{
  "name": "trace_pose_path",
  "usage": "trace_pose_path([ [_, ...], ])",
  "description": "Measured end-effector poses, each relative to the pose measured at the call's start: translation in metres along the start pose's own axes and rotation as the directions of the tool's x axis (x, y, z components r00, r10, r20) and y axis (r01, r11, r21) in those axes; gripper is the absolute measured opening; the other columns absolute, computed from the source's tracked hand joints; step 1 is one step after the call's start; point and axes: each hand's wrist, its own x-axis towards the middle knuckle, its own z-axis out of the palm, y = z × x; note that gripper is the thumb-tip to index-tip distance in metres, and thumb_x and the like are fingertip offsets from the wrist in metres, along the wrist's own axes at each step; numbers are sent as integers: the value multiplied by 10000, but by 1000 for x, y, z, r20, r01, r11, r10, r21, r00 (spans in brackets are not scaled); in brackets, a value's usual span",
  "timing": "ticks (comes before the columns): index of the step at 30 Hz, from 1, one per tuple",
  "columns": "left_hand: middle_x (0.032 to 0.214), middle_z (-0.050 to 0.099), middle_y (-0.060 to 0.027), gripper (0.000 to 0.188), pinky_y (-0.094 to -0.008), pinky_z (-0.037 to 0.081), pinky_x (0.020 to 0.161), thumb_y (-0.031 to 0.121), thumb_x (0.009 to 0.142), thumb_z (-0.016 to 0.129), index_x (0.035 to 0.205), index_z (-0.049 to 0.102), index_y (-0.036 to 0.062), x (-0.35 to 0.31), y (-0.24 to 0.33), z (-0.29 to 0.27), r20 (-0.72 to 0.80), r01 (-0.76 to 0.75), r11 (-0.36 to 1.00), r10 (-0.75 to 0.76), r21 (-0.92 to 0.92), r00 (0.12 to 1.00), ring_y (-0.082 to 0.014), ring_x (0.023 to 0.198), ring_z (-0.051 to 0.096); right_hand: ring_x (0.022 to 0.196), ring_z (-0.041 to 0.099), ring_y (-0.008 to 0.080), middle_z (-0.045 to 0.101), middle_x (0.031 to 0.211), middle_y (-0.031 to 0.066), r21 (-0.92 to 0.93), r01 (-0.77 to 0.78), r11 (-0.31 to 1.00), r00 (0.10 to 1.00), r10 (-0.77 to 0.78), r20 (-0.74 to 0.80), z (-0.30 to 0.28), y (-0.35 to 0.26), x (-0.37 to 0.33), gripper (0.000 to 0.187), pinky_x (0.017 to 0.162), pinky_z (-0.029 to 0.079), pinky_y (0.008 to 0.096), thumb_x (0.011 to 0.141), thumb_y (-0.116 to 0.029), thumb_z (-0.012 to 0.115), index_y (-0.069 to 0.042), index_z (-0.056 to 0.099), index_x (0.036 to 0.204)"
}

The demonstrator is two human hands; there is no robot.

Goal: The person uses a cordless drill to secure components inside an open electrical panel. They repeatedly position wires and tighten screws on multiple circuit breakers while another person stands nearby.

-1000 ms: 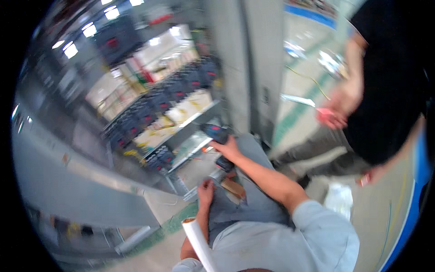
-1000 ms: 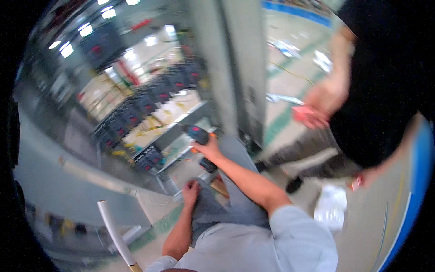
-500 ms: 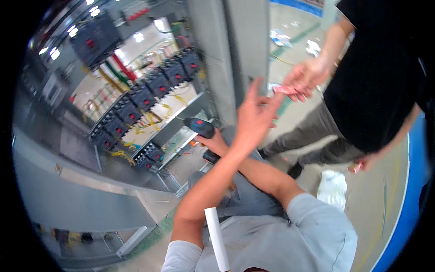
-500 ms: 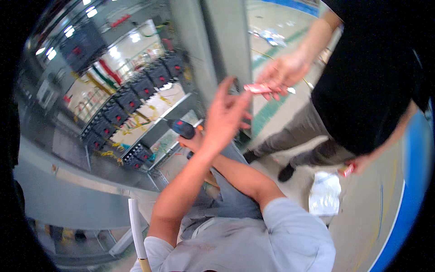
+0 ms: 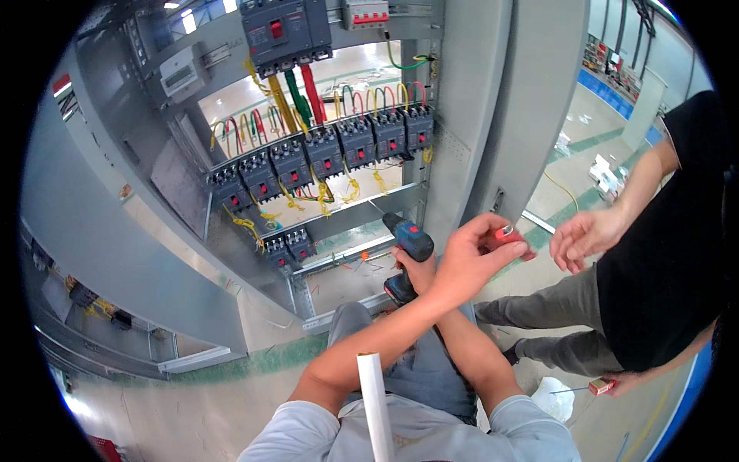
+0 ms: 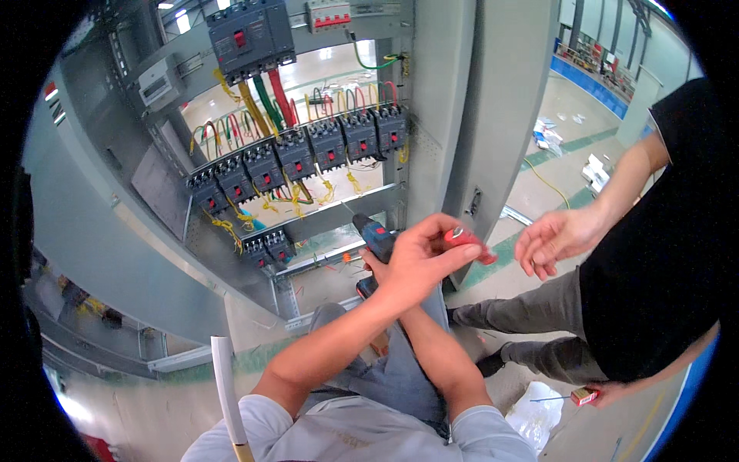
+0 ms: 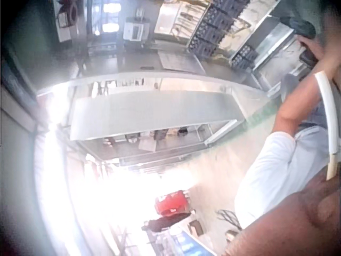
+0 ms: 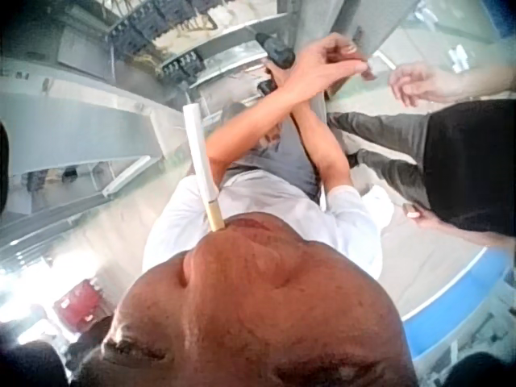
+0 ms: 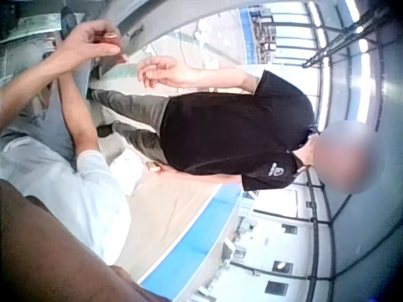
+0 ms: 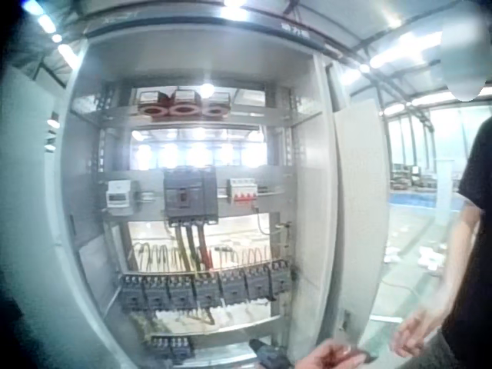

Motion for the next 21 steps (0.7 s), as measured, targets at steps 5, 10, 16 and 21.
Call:
trace_pose_path([
  [5, 1090, 693, -119, 269, -391, 603, 906, 73, 998, 697, 1229, 567, 28, -32, 22, -33, -105, -130, 978, 114, -162, 988, -225, 1024, 717, 689, 659, 131, 696, 821, 32, -54, 50, 997, 999, -51, -16, -11, 2, 3, 188, 636, 530, 293, 891, -169, 802, -26, 695, 951],
  [10, 1074, 640, -77, 335, -370, 586, 910, 136, 1045, 634, 1349, 538, 32, -73, 60, -72, -167, -136, 990, 130, -29, 977, -167, 1031, 651, 669, 646, 116, 689, 798, 19, 47, 131, 990, 991, -131, -3, 8, -5, 3, 192, 623, 524, 290, 874, -160, 823, -26, 699, 934],
  [16, 838, 557, -114, 513, -323, 455, 603, 456, 1056, 460, 1020, 608, -34, -96, 89, -83, -196, -96, 980, 129, 173, 972, -192, 751, 532, 643, 632, 99, 682, 775, 5, 126, 162, 979, 987, -158, -40, 15, -13, -4, 197, 605, 517, 286, 857, -151, 843, -25, 703, 911],
  [21, 695, 510, -123, 598, -339, 397, 569, 463, 1071, 317, 747, 545, 15, -102, 92, -84, -231, -148, 939, 226, 310, 946, -218, 642, 458, 633, 630, 96, 689, 790, 10, 178, 69, 982, 998, -69, -5, 21, -14, -6, 187, 592, 516, 280, 850, -138, 835, -22, 712, 929],
])
